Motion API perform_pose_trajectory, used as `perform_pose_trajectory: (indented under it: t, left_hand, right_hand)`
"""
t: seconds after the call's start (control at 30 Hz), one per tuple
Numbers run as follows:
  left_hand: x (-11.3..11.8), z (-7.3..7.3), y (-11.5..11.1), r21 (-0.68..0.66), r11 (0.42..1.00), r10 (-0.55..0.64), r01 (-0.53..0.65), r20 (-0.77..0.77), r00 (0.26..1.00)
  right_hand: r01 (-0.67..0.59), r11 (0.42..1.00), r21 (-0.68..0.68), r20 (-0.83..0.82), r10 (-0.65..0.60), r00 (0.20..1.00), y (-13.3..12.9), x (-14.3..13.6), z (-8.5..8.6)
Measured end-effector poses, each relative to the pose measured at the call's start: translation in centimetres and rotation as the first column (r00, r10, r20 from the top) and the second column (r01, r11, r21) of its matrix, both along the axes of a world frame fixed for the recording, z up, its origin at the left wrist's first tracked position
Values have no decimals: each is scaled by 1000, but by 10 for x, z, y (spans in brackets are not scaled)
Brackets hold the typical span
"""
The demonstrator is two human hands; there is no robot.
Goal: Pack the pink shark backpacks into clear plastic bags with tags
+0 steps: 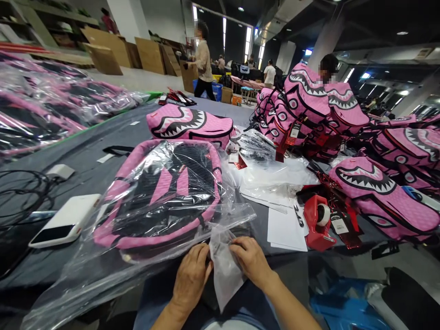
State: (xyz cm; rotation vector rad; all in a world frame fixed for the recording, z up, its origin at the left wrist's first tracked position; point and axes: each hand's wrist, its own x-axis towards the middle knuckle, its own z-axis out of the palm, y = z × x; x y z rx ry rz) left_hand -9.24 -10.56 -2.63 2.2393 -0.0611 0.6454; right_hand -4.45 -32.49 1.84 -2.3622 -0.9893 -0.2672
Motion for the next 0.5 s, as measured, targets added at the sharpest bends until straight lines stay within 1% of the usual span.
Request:
perform_pose_trajectory:
  t: [0.03,0.07,0.1,0.13,0.17,0.2,0.27,0.33,0.37,0.43,0.5]
  left_hand:
    - [0,-1,-1,-19,999,-45,44,-24,999]
    - [0,-1,-3,-80,992,-102,96,-67,993]
    - [0,1,-7,-167,976,-157,137,-112,981]
    - [-1,4,-12,-267,952,-199,153,-152,968]
    - [-1,6,-17,-365,921,-220,139,-190,957]
    - [-2,8,-23,-455,885,-223,100,-227,948]
    - [-2,11,-31,-599,800,-174,-38,-293,940]
    - [-2,13,-35,-689,702,-107,-181,-353,929]
    - [-1,13,-36,-720,657,-92,-224,-371,924]
    - [4,15,-38,-763,596,-111,-250,-386,916]
    - [13,18,-42,-796,560,-166,-229,-378,911]
  right_hand:
    - [-4,1000,30,-50,6,999,0,-7,3]
    - [10,999,49,-105,-5,994,1,-14,6]
    - [34,998,55,-155,-25,988,5,-21,9]
    - [61,997,44,-193,-51,980,11,-27,11]
    - [91,996,21,-214,-84,973,18,-31,12]
    - [128,992,-6,-223,-126,967,25,-33,12]
    - [205,977,-57,-229,-213,950,36,-32,12]
    - [245,965,-89,-251,-260,932,39,-25,14]
    - [245,963,-109,-265,-266,927,39,-21,17]
    - [232,961,-150,-270,-265,926,36,-13,26]
    - [228,960,-163,-245,-263,933,35,-7,35]
